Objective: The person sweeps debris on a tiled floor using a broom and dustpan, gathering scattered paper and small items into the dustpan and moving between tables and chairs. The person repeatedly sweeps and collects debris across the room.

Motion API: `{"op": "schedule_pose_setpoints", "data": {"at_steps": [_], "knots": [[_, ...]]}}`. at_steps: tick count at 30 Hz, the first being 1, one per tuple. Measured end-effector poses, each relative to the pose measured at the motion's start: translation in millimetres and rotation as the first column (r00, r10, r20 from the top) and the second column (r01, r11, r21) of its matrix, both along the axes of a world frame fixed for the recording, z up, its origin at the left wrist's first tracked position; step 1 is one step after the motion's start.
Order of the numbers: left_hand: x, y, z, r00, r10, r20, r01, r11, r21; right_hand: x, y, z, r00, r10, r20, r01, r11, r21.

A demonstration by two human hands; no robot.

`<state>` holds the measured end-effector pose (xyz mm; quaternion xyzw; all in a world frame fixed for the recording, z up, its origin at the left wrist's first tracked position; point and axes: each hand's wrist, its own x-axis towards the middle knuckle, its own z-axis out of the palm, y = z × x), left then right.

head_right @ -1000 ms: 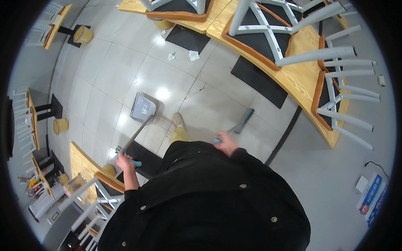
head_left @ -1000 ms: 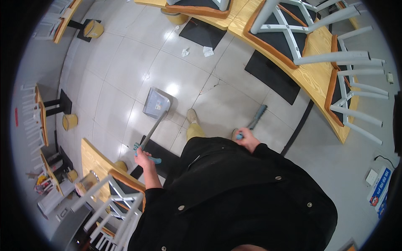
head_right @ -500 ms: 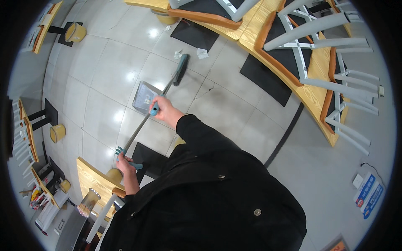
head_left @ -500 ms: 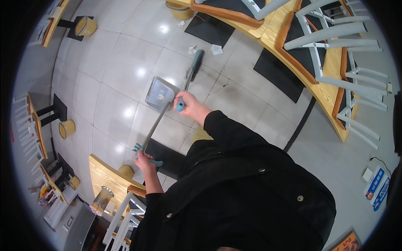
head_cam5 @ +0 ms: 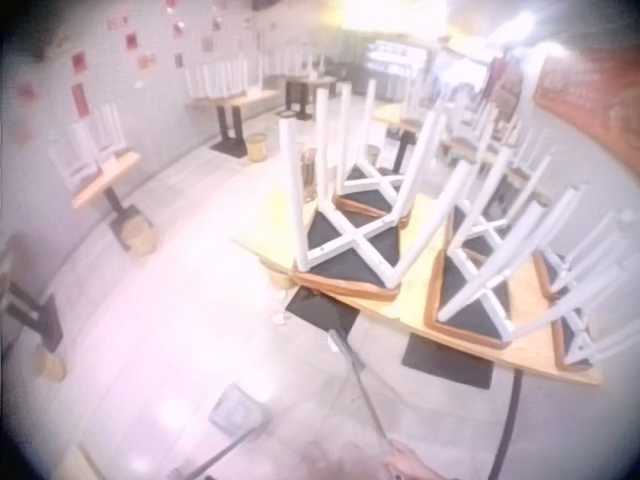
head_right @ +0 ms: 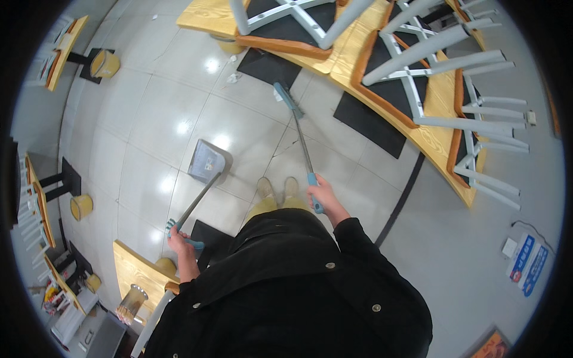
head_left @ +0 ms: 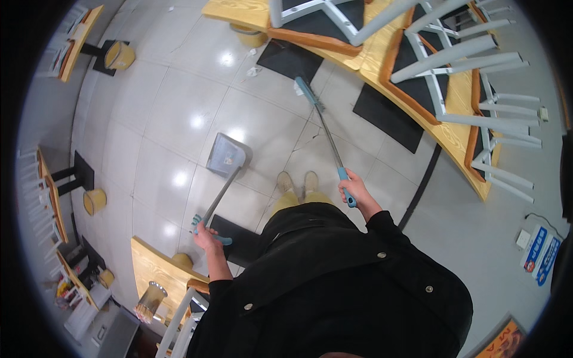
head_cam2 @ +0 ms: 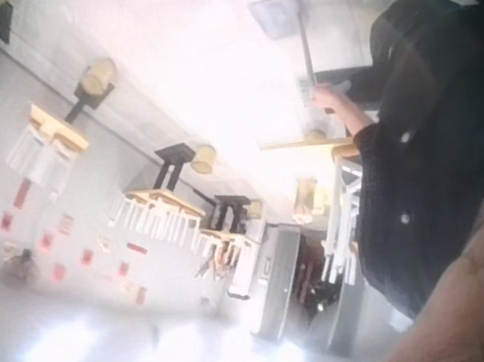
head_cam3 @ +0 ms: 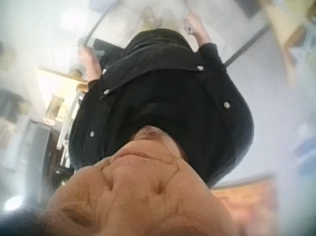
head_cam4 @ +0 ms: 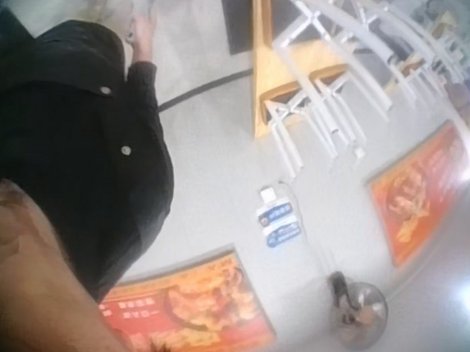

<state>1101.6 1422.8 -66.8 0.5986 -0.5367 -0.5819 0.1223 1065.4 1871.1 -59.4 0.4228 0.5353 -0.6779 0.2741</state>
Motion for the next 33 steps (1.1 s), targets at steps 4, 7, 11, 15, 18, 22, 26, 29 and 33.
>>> {"op": "schedule_pose_setpoints", "data": {"at_steps": [4, 7, 11, 15, 18, 22, 26, 29, 33], "knots": [[-3, 11, 9, 0.999, -0.042, -0.001, 0.042, 0.998, -0.04, 8, 42, -39, 0.998, -0.06, -0.001, 0.06, 0.989, 0.134], [-4, 22, 17, 0.999, -0.037, 0.002, 0.037, 0.997, -0.066, -21, 57, -81, 0.993, -0.109, -0.045, 0.114, 0.984, 0.137], [-4, 36, 25, 0.999, -0.035, 0.009, 0.036, 0.995, -0.091, -54, 56, -97, 0.983, -0.108, 0.151, 0.099, 0.993, 0.063], [-12, 47, 27, 0.999, -0.046, 0.0, 0.045, 0.996, -0.077, -34, 91, -53, 0.998, -0.05, 0.039, 0.051, 0.998, -0.03], [-16, 54, 27, 0.999, -0.037, 0.011, 0.038, 0.994, -0.103, -6, 133, -19, 1.0, -0.018, -0.015, 0.019, 0.998, 0.057], [-20, 65, 27, 0.997, -0.069, -0.018, 0.067, 0.994, -0.086, -18, 162, -41, 0.996, 0.067, -0.061, -0.057, 0.986, 0.157], [-31, 79, 29, 0.997, -0.074, 0.004, 0.074, 0.994, -0.079, -64, 181, -93, 1.0, -0.016, 0.016, 0.015, 0.997, 0.072], [-34, 86, 33, 0.995, -0.096, 0.025, 0.098, 0.991, -0.089, -65, 166, -110, 0.987, -0.144, 0.067, 0.148, 0.987, -0.066], [-33, 92, 33, 0.997, -0.075, 0.01, 0.075, 0.996, -0.04, -20, 137, -86, 0.972, -0.209, 0.111, 0.227, 0.957, -0.181]]}}
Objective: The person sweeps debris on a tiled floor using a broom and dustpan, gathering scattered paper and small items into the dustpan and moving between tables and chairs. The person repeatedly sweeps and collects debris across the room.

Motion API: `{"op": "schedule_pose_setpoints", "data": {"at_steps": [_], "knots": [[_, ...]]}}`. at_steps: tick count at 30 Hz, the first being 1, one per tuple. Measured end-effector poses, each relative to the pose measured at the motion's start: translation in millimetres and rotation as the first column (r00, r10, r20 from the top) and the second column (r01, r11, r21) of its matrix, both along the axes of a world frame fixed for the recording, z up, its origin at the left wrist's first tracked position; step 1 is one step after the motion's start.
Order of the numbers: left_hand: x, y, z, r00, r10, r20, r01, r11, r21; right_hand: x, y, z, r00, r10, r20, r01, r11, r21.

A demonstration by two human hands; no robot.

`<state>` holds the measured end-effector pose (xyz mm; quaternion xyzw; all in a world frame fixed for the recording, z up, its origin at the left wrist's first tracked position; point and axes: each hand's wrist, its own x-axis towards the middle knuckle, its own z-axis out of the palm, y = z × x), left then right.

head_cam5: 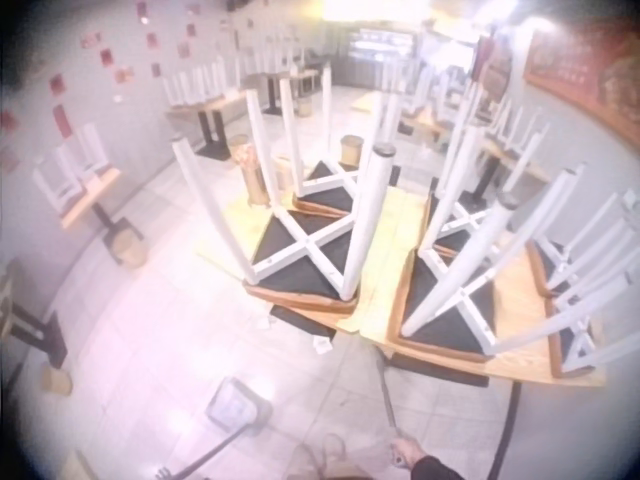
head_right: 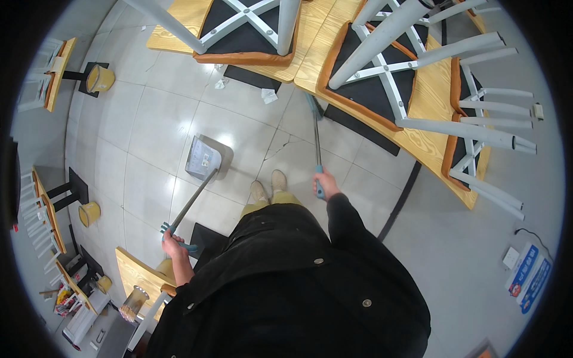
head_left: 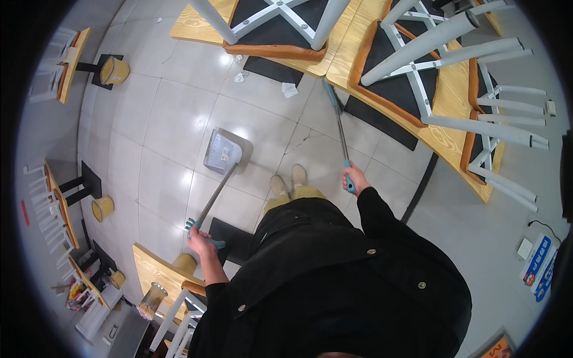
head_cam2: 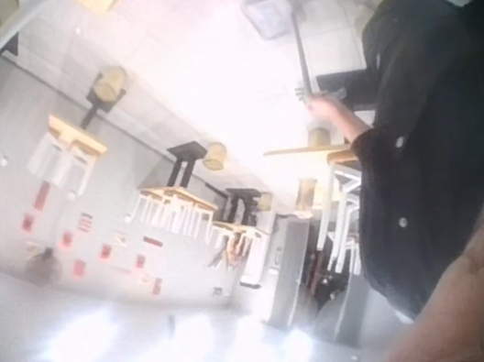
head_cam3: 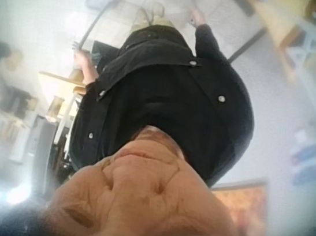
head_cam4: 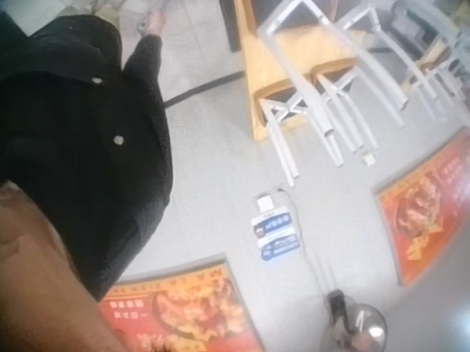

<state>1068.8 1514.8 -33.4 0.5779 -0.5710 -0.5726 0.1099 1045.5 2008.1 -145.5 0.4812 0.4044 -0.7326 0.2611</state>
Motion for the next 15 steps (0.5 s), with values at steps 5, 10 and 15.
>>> {"op": "schedule_pose_setpoints", "data": {"at_steps": [5, 10, 15], "knots": [[0, 4, -4, 0.999, -0.034, -0.027, 0.033, 0.999, -0.038, 48, 24, 62, 0.995, -0.092, -0.043, 0.091, 0.996, -0.024], [-8, 4, -7, 0.998, -0.051, -0.024, 0.05, 0.998, -0.038, 71, 49, 76, 0.994, 0.102, 0.029, -0.106, 0.969, 0.225], [-18, 8, -10, 0.997, -0.082, -0.012, 0.082, 0.995, -0.049, 32, 22, 33, 0.991, 0.121, 0.049, -0.127, 0.982, 0.138]]}}
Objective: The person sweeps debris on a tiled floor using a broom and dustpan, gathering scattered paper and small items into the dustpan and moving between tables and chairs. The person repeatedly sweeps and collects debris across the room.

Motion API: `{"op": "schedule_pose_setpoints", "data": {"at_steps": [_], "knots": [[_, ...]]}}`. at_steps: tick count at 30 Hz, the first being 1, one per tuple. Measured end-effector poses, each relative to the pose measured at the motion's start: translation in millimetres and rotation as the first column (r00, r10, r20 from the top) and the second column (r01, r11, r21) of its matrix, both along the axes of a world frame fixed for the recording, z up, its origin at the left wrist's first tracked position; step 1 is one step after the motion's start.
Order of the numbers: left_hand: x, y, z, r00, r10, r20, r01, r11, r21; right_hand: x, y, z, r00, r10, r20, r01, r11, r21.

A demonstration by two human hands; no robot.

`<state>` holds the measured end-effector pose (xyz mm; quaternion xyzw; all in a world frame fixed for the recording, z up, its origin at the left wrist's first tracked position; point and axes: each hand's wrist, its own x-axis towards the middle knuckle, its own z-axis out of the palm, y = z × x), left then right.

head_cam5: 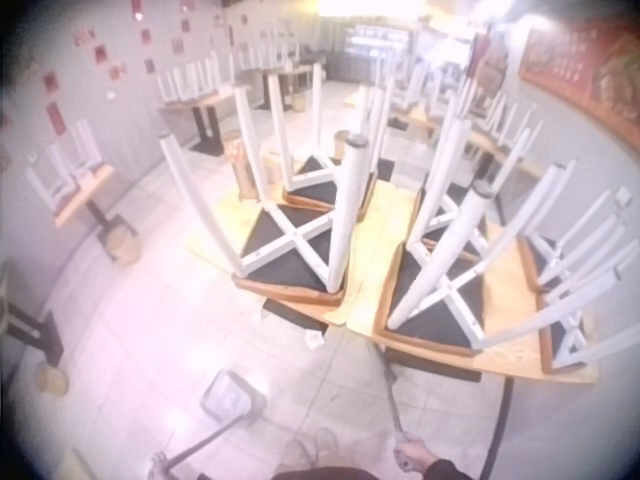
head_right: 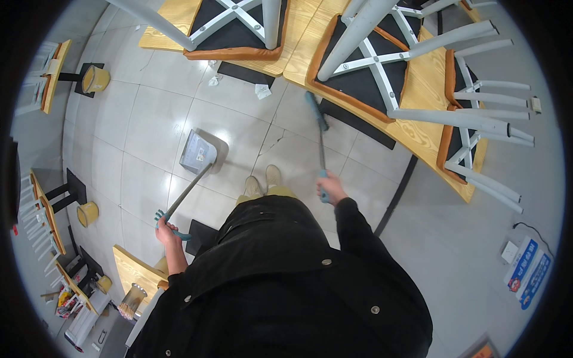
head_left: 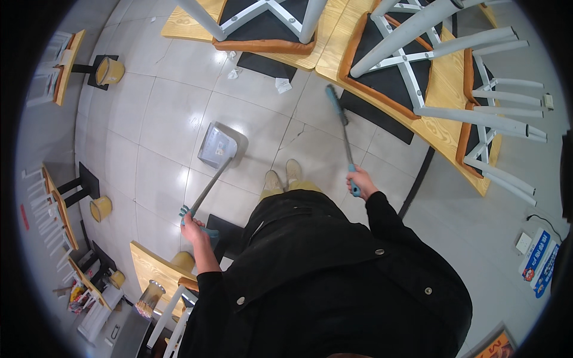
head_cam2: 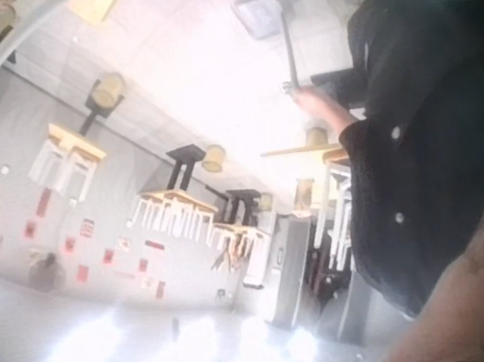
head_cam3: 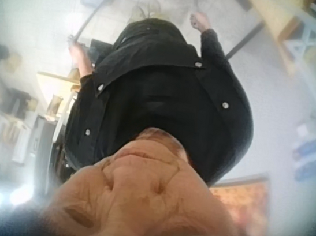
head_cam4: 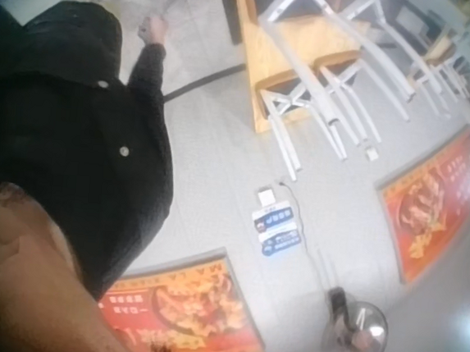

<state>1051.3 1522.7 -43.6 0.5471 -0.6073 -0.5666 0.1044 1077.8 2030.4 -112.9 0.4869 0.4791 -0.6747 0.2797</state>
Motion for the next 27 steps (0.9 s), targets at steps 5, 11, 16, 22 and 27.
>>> {"op": "schedule_pose_setpoints", "data": {"at_steps": [5, 11, 16, 22, 27], "knots": [[-4, 2, 7, 1.0, 0.019, 0.01, -0.019, 1.0, -0.016, 1, -5, 22, 0.996, -0.088, -0.019, 0.083, 0.981, -0.174], [-1, -12, 13, 0.998, 0.056, -0.014, -0.056, 0.998, 0.019, -8, -19, 23, 0.968, -0.219, -0.119, 0.195, 0.962, -0.189], [-5, -29, 9, 0.997, 0.047, -0.053, -0.046, 0.999, 0.016, -78, -96, -26, 0.95, -0.31, -0.03, 0.298, 0.934, -0.194], [-22, -67, 7, 0.999, 0.028, -0.04, -0.027, 0.999, 0.026, -120, -218, -16, 0.996, 0.044, -0.078, -0.053, 0.992, -0.116], [-45, -115, 7, 0.999, 0.035, -0.018, -0.035, 0.999, 0.011, -136, -235, 14, 0.988, 0.059, -0.144, -0.075, 0.991, -0.112]]}}
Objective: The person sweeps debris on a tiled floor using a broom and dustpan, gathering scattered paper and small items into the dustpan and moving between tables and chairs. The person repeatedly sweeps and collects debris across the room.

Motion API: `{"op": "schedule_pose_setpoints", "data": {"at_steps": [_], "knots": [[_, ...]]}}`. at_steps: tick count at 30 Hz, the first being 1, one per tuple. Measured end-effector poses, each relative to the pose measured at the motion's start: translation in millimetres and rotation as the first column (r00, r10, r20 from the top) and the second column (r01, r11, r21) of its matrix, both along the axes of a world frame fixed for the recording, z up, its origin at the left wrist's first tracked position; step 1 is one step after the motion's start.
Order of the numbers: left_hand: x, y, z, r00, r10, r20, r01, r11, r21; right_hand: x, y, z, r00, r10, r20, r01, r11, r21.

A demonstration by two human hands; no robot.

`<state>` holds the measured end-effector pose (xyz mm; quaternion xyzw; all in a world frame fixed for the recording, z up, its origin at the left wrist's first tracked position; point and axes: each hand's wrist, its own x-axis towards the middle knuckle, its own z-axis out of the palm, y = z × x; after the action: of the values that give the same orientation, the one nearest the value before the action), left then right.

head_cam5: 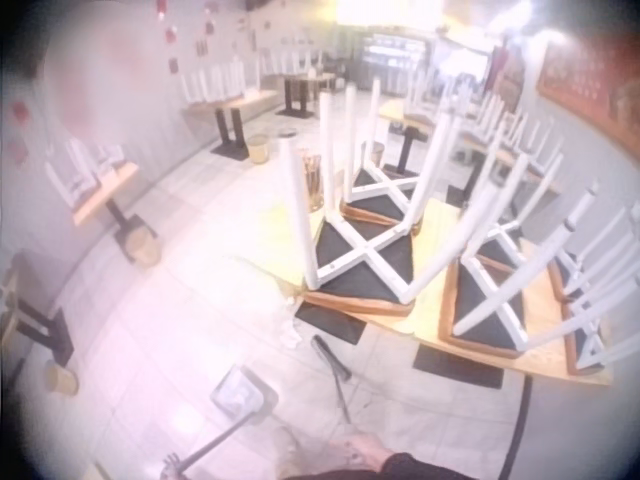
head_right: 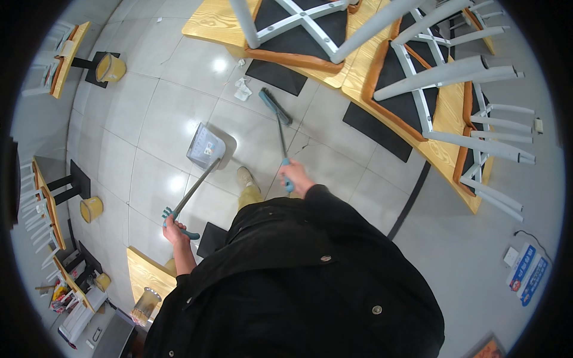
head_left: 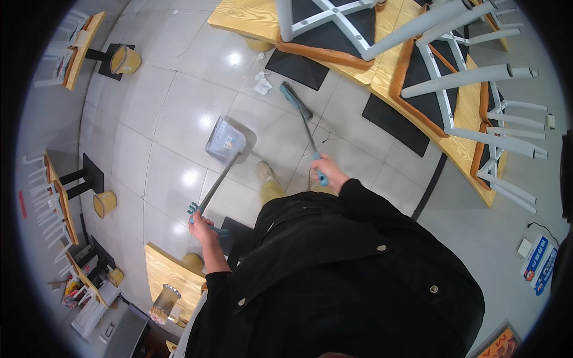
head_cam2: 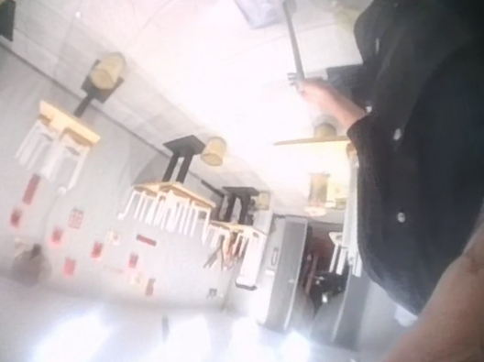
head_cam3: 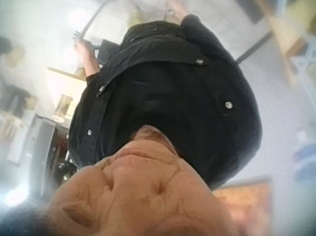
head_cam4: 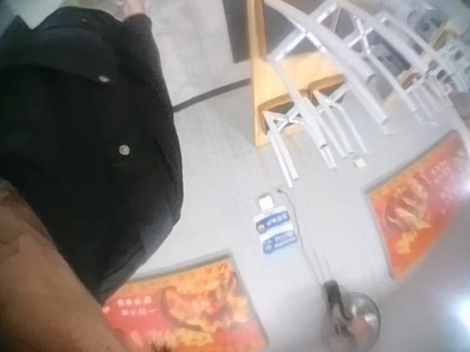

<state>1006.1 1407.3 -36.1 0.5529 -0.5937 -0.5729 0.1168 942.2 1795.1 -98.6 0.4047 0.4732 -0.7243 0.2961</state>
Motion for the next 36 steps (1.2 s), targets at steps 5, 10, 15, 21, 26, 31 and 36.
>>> {"op": "schedule_pose_setpoints", "data": {"at_steps": [5, 10, 15, 21, 26, 31, 36], "knots": [[-25, -58, -1, 1.0, 0.003, 0.012, -0.003, 1.0, 0.03, 31, 0, 45, 0.997, -0.067, 0.022, 0.066, 0.996, 0.065], [-42, -111, -1, 1.0, 0.013, 0.003, -0.013, 0.997, 0.079, 46, -27, 30, 0.965, -0.239, 0.107, 0.232, 0.97, 0.07], [-47, -150, 1, 1.0, 0.016, -0.006, -0.016, 0.999, 0.036, -2, -65, -37, 0.869, -0.451, 0.204, 0.482, 0.865, -0.138], [-46, -183, 10, 0.998, 0.052, -0.02, -0.051, 0.999, 0.01, -107, -194, -54, 0.781, -0.464, 0.419, 0.612, 0.702, -0.364], [-43, -202, 14, 0.996, 0.066, -0.057, -0.066, 0.998, -0.002, -183, -281, -23, 0.869, -0.353, 0.346, 0.468, 0.814, -0.345], [-46, -219, 13, 0.989, 0.127, -0.071, -0.129, 0.992, -0.014, -212, -281, -8, 0.98, -0.19, 0.057, 0.197, 0.892, -0.407], [-60, -241, 13, 0.983, 0.17, -0.062, -0.172, 0.985, -0.023, -182, -233, 25, 0.986, -0.042, -0.159, 0.02, 0.99, -0.137]]}}
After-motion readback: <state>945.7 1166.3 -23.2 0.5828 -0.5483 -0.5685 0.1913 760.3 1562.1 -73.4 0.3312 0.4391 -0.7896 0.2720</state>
